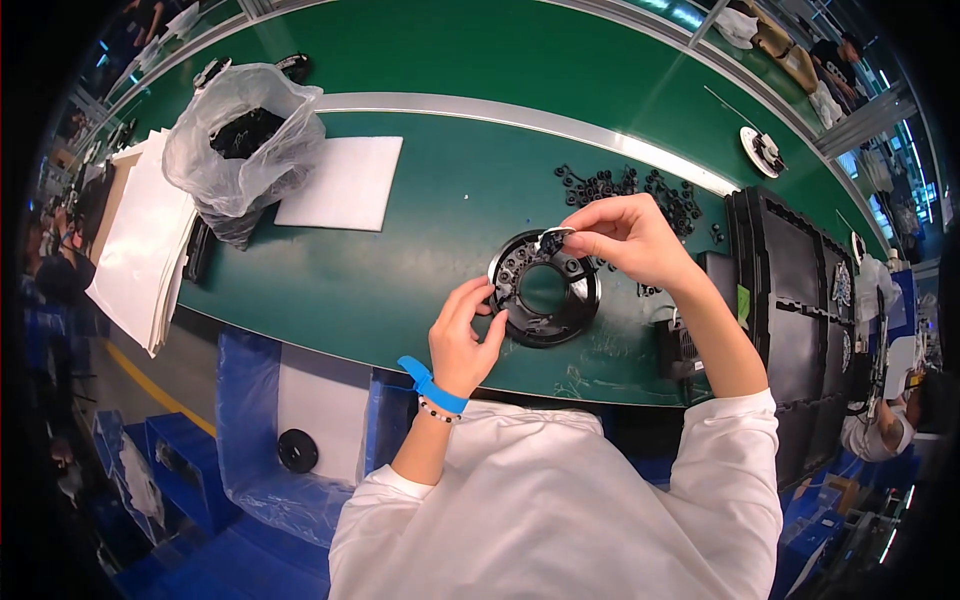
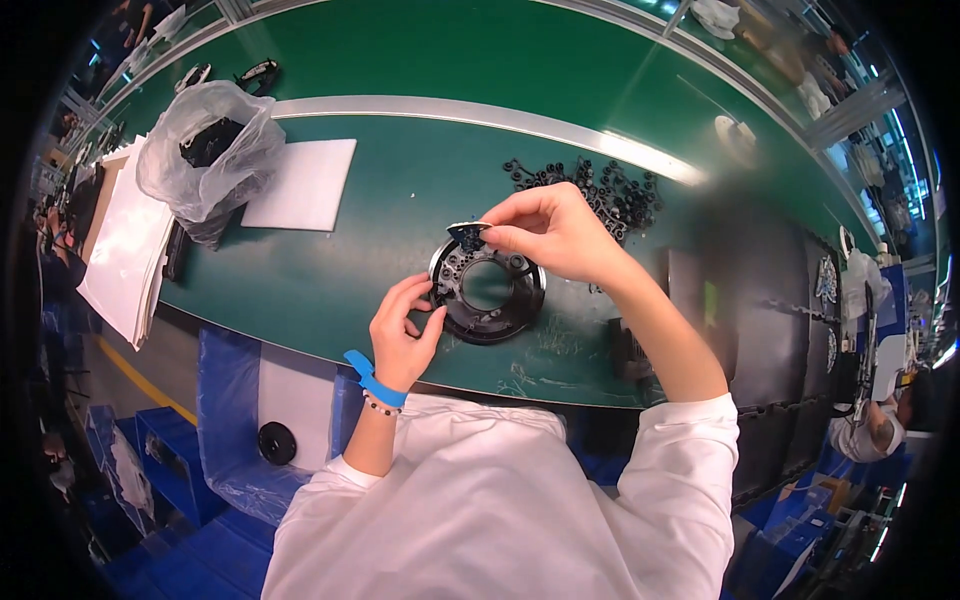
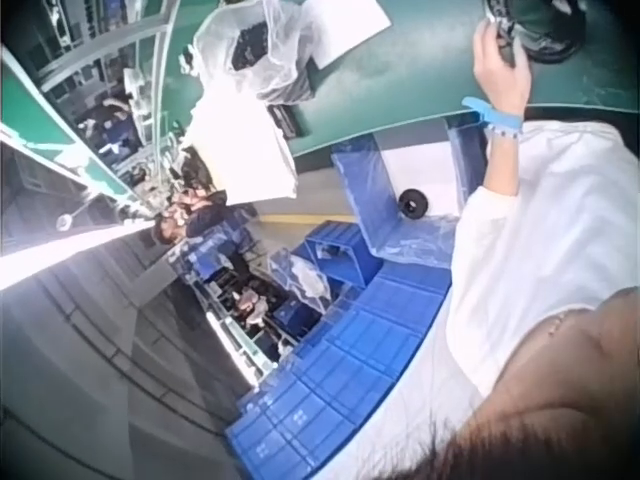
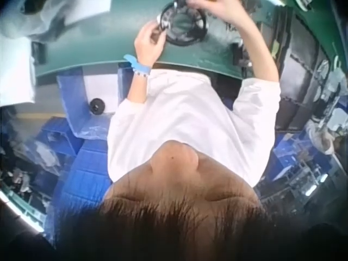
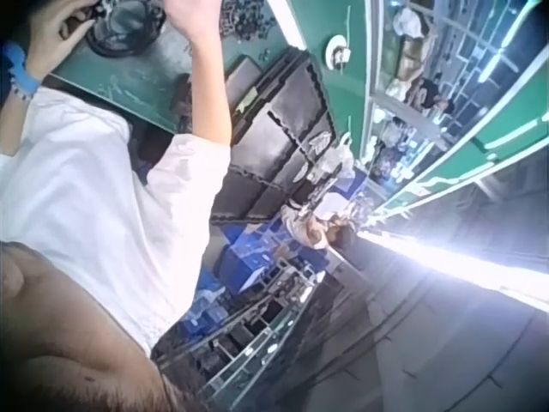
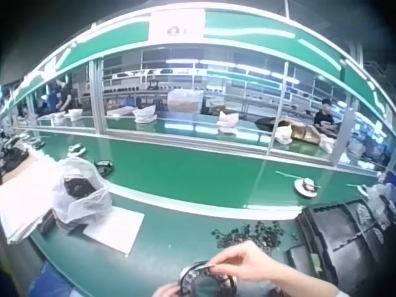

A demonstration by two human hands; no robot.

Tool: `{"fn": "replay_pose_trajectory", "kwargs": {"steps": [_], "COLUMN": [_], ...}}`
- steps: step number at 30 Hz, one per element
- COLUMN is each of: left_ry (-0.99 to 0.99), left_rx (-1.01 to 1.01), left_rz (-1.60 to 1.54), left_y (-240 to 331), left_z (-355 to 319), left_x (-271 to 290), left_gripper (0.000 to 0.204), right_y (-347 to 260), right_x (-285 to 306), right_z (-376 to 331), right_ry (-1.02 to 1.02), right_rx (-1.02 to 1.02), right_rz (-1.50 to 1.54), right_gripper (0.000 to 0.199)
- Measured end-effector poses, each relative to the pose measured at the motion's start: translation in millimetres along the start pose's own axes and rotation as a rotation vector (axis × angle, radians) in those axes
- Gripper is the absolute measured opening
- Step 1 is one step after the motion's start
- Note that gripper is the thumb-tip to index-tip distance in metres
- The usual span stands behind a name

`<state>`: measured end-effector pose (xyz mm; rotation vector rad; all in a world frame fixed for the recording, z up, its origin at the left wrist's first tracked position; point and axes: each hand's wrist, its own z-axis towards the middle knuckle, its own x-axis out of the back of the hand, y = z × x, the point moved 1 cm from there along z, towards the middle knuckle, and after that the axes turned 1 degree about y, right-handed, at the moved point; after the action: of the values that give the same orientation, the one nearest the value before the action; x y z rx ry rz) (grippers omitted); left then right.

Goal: The person assembles circular LED circuit boards into black plastic housings by hand, connecting them with wire harnesses and securing them with fasteners.

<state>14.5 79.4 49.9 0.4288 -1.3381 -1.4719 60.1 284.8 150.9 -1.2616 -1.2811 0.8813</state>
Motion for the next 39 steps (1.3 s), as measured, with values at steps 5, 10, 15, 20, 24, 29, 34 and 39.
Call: {"fn": "replay_pose_trajectory", "kwargs": {"steps": [5, 10, 15, 20, 24, 29, 34, 39], "left_ry": [-0.014, -0.017, -0.015, -0.013, -0.009, 0.004, 0.01, 0.006], "left_rx": [0.002, 0.014, 0.015, 0.025, 0.029, 0.033, 0.071, 0.081], "left_rz": [-0.006, -0.01, 0.004, -0.007, -0.001, -0.018, -0.029, -0.014], "left_y": [-1.3, 1.1, 1.4, 2.8, 0.8, 1.2, 2.0, 2.0], "left_z": [0.4, -0.1, 0.5, 1.1, 1.9, 2.3, 1.6, 1.2], "left_x": [-2.8, -3.3, -2.4, -3.0, -3.2, -3.1, -4.3, -2.4], "left_gripper": [0.029, 0.028, 0.029, 0.028, 0.028, 0.03, 0.035, 0.034], "right_y": [12.3, 29.9, 28.6, 10.1, -9.3, -11.1, 10.0, 30.9], "right_x": [11.7, 18.3, 9.7, 0.3, 4.8, -15.8, -27.9, -30.7], "right_z": [0.8, 3.8, 5.2, 10.5, 34.0, 65.8, 76.4, 74.1], "right_ry": [-0.103, -0.178, -0.069, 0.071, -0.25, -0.438, -0.556, -0.443], "right_rx": [0.153, 0.236, 0.079, 0.134, 0.135, 0.092, -0.026, 0.059], "right_rz": [0.179, 0.507, 0.233, -0.028, -0.344, -0.643, -0.648, -0.53], "right_gripper": [0.015, 0.016, 0.015, 0.019, 0.018, 0.018, 0.018, 0.014]}}
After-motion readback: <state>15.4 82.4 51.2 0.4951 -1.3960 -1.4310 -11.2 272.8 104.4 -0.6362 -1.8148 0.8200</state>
